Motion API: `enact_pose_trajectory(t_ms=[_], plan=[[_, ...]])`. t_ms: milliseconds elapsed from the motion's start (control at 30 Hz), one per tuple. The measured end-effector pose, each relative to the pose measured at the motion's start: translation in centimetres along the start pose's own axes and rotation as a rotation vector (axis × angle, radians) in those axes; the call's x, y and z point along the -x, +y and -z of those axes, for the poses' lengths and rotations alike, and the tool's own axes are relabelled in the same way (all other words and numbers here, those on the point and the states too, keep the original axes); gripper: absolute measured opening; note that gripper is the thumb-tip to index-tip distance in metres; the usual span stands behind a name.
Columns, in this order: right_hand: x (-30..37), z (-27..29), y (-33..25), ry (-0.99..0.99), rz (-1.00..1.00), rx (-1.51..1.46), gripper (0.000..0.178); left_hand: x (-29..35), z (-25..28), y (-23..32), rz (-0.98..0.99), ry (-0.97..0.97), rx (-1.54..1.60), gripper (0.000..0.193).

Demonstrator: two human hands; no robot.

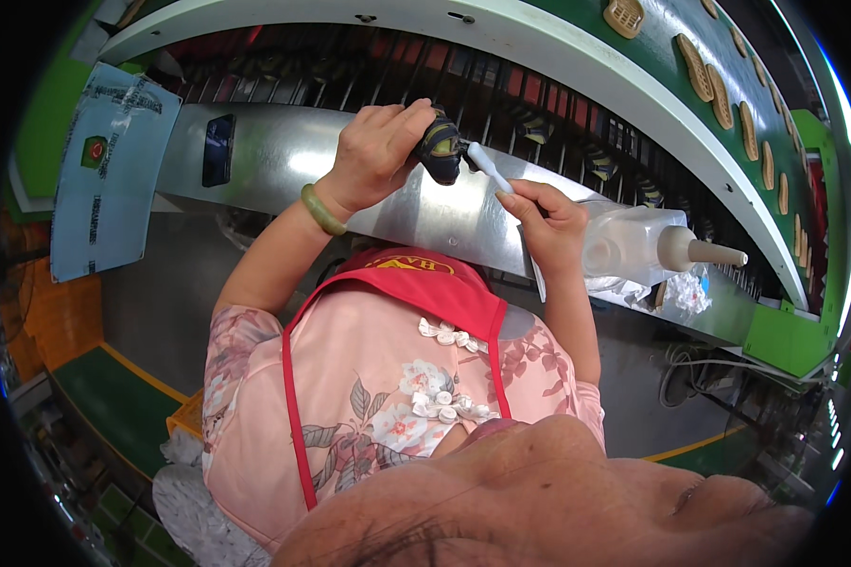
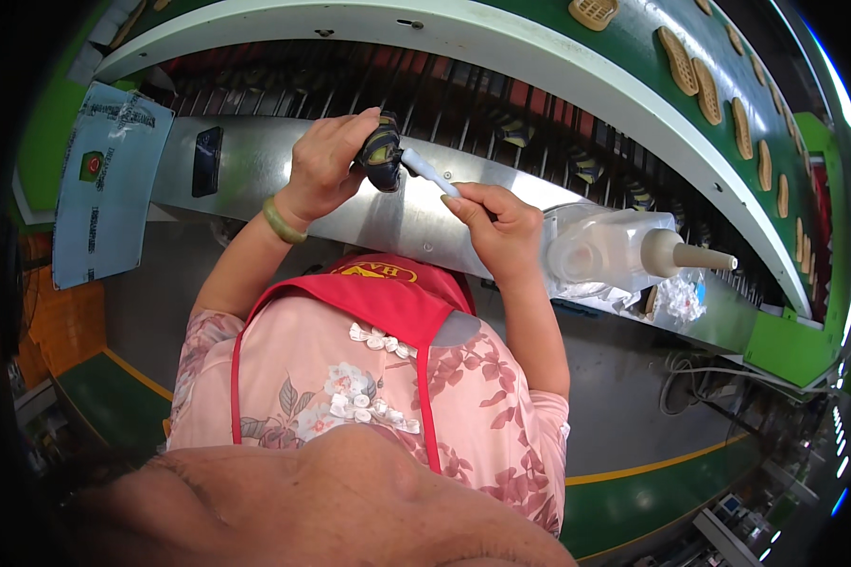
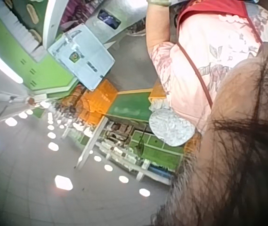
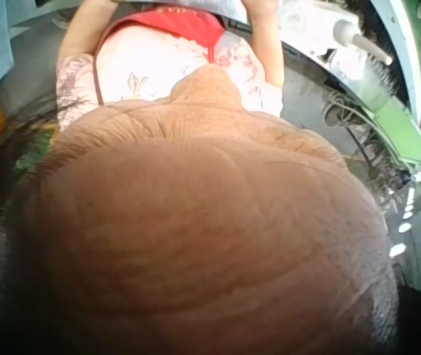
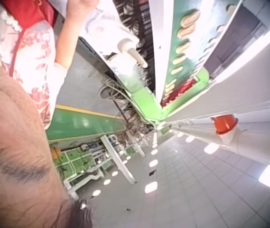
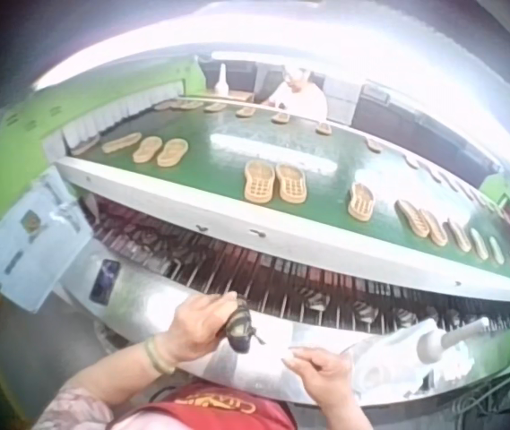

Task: The person picks up shoe uppers from a conveyor, applies adhesive around the edges using a brush, and places them back onto the conveyor.

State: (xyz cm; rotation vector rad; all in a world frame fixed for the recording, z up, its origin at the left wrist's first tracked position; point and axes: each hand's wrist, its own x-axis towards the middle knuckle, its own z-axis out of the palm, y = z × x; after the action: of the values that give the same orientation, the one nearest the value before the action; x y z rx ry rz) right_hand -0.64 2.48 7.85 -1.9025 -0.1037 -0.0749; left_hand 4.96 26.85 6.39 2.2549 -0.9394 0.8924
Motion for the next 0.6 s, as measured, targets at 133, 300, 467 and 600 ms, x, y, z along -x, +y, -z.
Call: enact_pose_trajectory(t_ms=[133, 300, 467, 600], plan=[[0.2, 0.0, 0.1, 0.04, 0.039, 0.051, 0.013, 0.2, 0.1, 0.1, 0.007, -0.049, -0.091, 0.061], [0.0, -0.4, -0.2, 0.093, 0.04, 0.12, 0.014, 0.3, -0.1, 0.3, -0.051, -0.099, -0.207, 0.06], [0.2, -0.7, 0.5, 0.116, -0.029, 0.017, 0.015, 0.3, -0.4, 0.6, 0.059, -0.055, -0.11, 0.059], [0.1, -0.7, 0.9, 0.105, -0.064, -0.135, 0.016, 0.2, -0.6, 1.0, 0.087, -0.054, -0.03, 0.06]])
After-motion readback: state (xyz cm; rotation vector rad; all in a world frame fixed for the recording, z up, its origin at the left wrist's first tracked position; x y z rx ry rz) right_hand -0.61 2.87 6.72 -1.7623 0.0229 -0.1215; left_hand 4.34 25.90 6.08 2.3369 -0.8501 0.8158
